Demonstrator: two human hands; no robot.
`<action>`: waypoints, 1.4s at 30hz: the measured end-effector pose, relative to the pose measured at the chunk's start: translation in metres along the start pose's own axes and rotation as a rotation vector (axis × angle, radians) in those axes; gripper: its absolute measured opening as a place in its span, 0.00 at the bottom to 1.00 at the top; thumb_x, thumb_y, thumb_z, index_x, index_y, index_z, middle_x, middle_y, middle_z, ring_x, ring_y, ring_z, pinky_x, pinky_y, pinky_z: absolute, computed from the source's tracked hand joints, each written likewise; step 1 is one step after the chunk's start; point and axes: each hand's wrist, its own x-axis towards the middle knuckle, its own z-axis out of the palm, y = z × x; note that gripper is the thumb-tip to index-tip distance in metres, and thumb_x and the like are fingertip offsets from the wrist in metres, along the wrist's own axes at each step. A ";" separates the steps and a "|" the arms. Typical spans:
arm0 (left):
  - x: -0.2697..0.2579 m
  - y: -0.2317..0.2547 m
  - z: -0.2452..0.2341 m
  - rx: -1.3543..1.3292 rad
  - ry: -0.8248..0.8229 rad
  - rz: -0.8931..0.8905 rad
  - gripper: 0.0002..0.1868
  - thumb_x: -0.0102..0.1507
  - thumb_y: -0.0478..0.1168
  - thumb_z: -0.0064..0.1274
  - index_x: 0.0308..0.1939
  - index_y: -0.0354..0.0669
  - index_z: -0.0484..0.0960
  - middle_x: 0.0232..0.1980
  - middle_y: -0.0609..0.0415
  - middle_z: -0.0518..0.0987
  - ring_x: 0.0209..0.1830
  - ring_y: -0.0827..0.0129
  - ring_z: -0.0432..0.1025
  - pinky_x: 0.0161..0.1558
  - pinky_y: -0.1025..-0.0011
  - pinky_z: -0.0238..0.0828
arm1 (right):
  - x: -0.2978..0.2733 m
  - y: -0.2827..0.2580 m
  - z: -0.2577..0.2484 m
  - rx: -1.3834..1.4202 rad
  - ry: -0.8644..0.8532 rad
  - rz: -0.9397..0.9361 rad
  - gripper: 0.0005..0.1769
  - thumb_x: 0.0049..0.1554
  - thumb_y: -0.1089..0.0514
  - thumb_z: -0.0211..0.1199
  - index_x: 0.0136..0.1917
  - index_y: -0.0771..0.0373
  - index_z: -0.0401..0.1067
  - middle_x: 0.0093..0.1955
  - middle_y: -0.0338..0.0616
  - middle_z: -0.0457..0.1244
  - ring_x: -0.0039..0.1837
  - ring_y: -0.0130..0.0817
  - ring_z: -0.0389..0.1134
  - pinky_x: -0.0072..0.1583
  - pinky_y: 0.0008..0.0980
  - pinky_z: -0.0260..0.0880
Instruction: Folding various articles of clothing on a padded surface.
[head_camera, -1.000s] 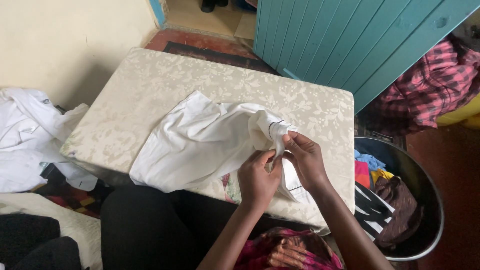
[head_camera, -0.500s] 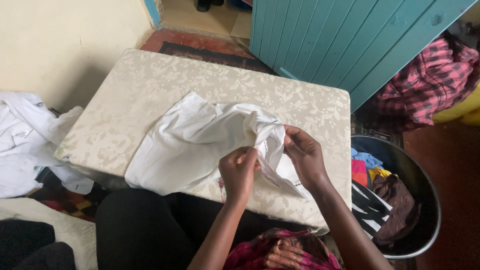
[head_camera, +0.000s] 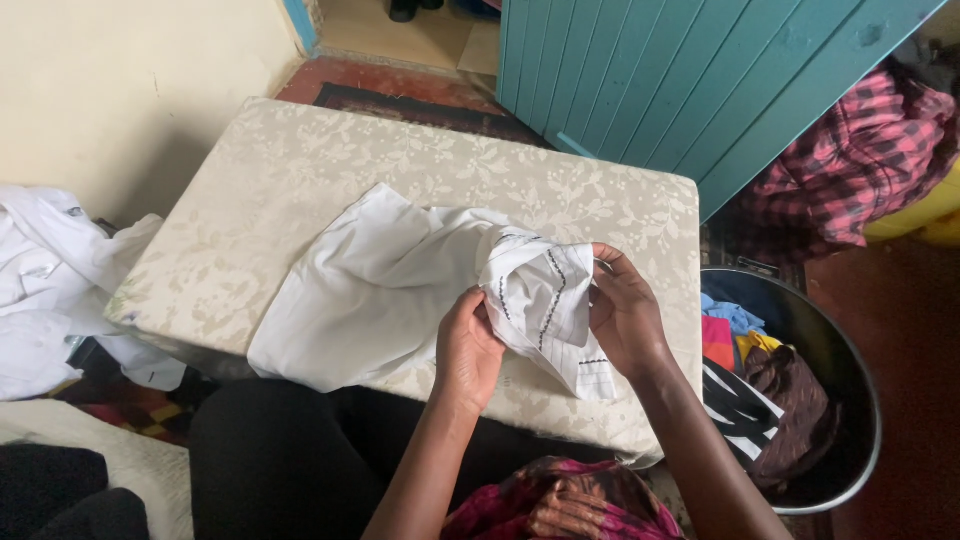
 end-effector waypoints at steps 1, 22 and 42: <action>0.001 -0.002 -0.002 -0.001 0.001 0.002 0.24 0.66 0.48 0.50 0.61 0.37 0.74 0.61 0.52 0.77 0.62 0.66 0.70 0.65 0.58 0.63 | 0.001 0.005 -0.002 0.000 -0.002 0.001 0.16 0.66 0.64 0.46 0.66 0.64 0.64 0.59 0.46 0.64 0.59 0.34 0.67 0.63 0.40 0.70; 0.026 0.100 -0.121 1.449 0.567 0.687 0.24 0.57 0.28 0.57 0.58 0.40 0.79 0.60 0.45 0.78 0.64 0.52 0.71 0.65 0.55 0.64 | 0.076 -0.005 -0.050 -1.440 0.535 -0.529 0.15 0.57 0.60 0.66 0.58 0.65 0.73 0.51 0.50 0.67 0.52 0.38 0.66 0.55 0.39 0.68; -0.002 0.138 -0.110 1.562 0.687 0.840 0.10 0.68 0.40 0.51 0.52 0.41 0.74 0.48 0.46 0.75 0.45 0.51 0.73 0.46 0.54 0.66 | 0.242 0.161 0.140 -1.450 -0.321 -0.057 0.20 0.51 0.49 0.71 0.51 0.62 0.75 0.48 0.48 0.69 0.54 0.46 0.71 0.59 0.43 0.69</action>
